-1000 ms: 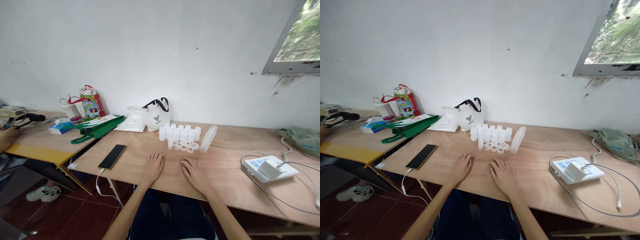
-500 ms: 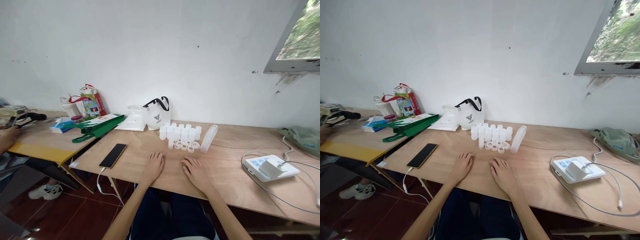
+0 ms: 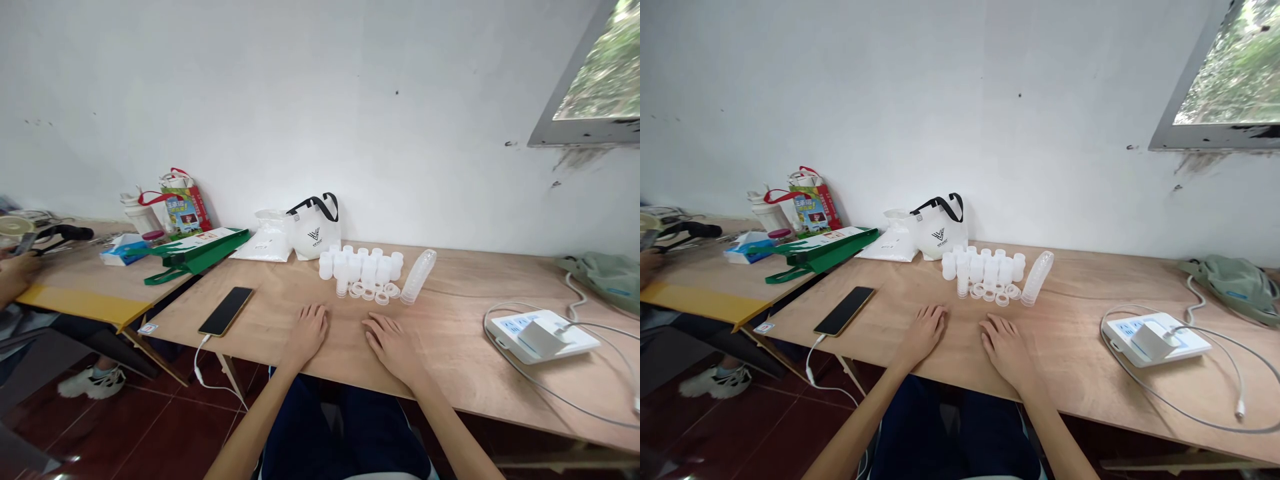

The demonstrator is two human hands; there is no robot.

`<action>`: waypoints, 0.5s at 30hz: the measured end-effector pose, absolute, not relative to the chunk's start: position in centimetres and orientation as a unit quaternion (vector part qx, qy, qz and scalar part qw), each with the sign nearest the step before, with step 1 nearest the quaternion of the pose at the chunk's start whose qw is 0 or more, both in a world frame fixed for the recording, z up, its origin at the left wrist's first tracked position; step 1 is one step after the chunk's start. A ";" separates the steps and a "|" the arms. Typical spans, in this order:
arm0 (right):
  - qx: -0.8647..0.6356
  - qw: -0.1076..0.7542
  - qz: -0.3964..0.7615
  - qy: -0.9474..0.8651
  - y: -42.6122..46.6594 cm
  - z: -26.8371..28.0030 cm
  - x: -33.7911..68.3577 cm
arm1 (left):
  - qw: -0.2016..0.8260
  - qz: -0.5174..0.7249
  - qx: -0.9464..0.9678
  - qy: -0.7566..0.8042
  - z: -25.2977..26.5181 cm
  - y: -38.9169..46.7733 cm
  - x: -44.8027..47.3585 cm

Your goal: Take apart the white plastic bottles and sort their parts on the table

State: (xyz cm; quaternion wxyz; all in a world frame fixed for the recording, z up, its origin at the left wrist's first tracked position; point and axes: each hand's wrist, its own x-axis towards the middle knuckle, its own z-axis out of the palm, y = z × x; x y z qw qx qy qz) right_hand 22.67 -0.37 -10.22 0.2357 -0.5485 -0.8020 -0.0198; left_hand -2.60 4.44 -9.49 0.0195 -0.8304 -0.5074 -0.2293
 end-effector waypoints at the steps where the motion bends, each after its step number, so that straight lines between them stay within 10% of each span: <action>1: -0.548 0.236 -0.020 -0.802 -0.4 -10.2 22.7 | 0.021 -0.229 -0.830 -0.509 -9.5 4.4 -2.6; 15: -0.551 0.245 -0.029 -0.797 -0.5 -10.2 22.6 | 0.020 -0.215 -0.829 -0.516 -9.1 4.2 -2.5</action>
